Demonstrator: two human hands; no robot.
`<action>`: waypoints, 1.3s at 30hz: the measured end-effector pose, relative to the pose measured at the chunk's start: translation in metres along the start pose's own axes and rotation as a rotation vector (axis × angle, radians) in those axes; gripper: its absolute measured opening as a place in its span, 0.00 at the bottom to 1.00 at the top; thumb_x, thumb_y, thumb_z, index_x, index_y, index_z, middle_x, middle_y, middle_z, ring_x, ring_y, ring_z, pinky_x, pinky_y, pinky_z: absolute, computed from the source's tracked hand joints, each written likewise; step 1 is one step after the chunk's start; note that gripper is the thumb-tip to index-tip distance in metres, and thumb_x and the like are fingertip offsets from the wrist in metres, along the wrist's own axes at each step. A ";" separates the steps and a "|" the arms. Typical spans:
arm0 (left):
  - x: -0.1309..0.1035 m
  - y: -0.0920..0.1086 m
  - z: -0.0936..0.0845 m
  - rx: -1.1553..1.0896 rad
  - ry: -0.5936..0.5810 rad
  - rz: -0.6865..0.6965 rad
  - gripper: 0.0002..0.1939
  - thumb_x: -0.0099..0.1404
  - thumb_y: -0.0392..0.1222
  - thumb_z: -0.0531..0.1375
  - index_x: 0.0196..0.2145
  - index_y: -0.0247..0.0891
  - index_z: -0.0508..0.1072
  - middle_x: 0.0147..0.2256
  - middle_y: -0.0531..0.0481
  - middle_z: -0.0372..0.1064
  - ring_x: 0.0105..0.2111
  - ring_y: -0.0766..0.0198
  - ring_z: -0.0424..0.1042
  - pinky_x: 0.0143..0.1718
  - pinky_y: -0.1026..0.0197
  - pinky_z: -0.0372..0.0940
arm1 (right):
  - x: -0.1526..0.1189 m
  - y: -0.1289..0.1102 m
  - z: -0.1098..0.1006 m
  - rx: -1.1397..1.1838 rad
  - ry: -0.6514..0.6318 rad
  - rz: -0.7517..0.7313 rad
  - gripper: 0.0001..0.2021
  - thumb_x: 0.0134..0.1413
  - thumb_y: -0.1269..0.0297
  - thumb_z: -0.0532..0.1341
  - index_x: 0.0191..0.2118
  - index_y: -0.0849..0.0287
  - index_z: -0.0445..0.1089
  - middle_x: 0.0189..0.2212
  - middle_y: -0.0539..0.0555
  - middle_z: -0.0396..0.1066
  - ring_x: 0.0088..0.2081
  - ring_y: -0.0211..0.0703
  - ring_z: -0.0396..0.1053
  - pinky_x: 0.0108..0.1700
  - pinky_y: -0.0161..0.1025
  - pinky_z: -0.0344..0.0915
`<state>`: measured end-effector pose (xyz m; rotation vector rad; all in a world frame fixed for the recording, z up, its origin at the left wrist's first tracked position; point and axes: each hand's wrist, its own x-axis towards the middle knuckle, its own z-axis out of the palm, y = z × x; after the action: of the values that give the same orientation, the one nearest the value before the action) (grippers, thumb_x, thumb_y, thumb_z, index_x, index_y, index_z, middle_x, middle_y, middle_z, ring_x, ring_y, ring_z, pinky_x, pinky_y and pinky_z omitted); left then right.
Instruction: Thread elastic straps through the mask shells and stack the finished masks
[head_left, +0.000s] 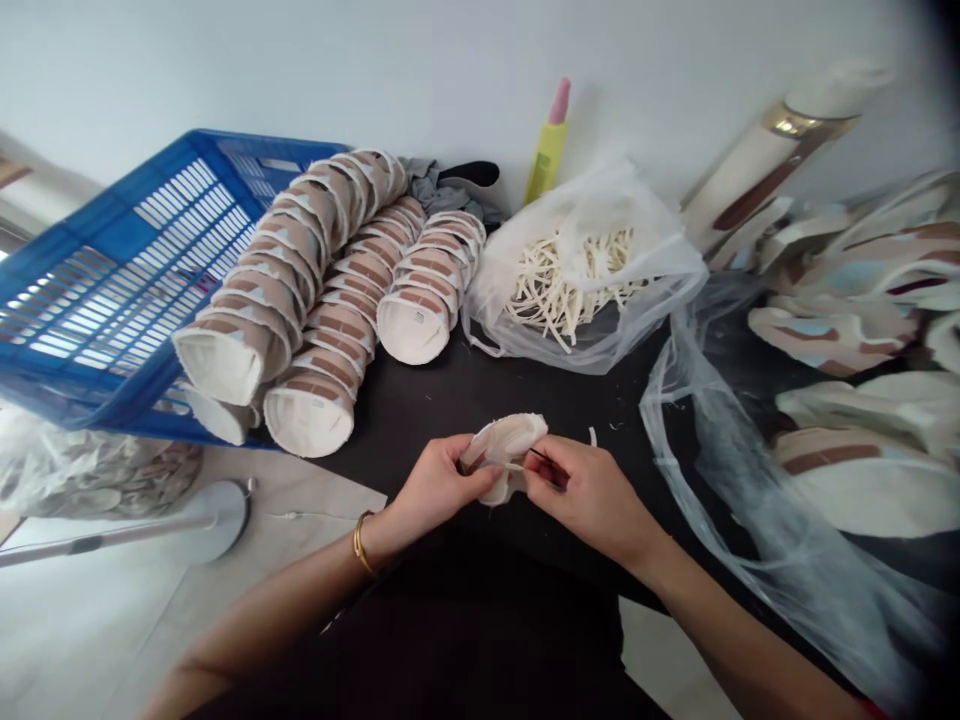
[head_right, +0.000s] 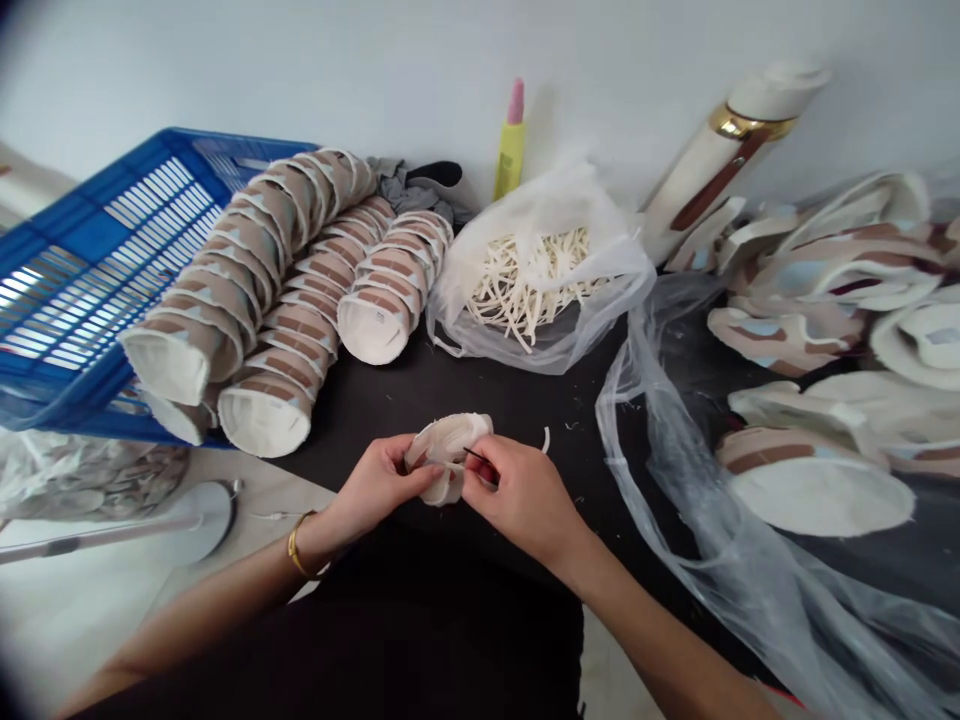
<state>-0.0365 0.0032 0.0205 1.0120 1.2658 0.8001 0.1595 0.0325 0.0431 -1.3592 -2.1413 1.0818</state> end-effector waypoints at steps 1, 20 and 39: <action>0.000 0.000 0.001 0.006 0.008 0.002 0.13 0.57 0.47 0.66 0.32 0.32 0.75 0.24 0.54 0.65 0.24 0.70 0.60 0.27 0.66 0.56 | 0.000 -0.001 0.000 -0.002 0.001 0.004 0.07 0.53 0.65 0.58 0.25 0.55 0.64 0.23 0.48 0.66 0.25 0.37 0.63 0.30 0.36 0.56; 0.005 -0.007 0.004 -0.091 0.184 0.017 0.11 0.56 0.45 0.66 0.29 0.32 0.74 0.24 0.54 0.66 0.24 0.70 0.61 0.27 0.66 0.57 | -0.032 -0.009 0.012 -0.126 0.131 -0.170 0.13 0.70 0.68 0.49 0.53 0.54 0.67 0.39 0.52 0.74 0.38 0.41 0.74 0.39 0.38 0.68; 0.001 -0.001 0.007 -0.044 0.211 0.038 0.11 0.58 0.44 0.65 0.32 0.32 0.75 0.25 0.54 0.64 0.25 0.70 0.58 0.27 0.66 0.57 | -0.020 0.003 0.032 0.075 0.007 0.088 0.13 0.70 0.60 0.47 0.36 0.55 0.65 0.24 0.48 0.68 0.24 0.39 0.67 0.29 0.36 0.57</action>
<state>-0.0292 0.0029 0.0191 0.9376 1.4047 0.9799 0.1500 0.0025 0.0222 -1.4323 -2.0313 1.1768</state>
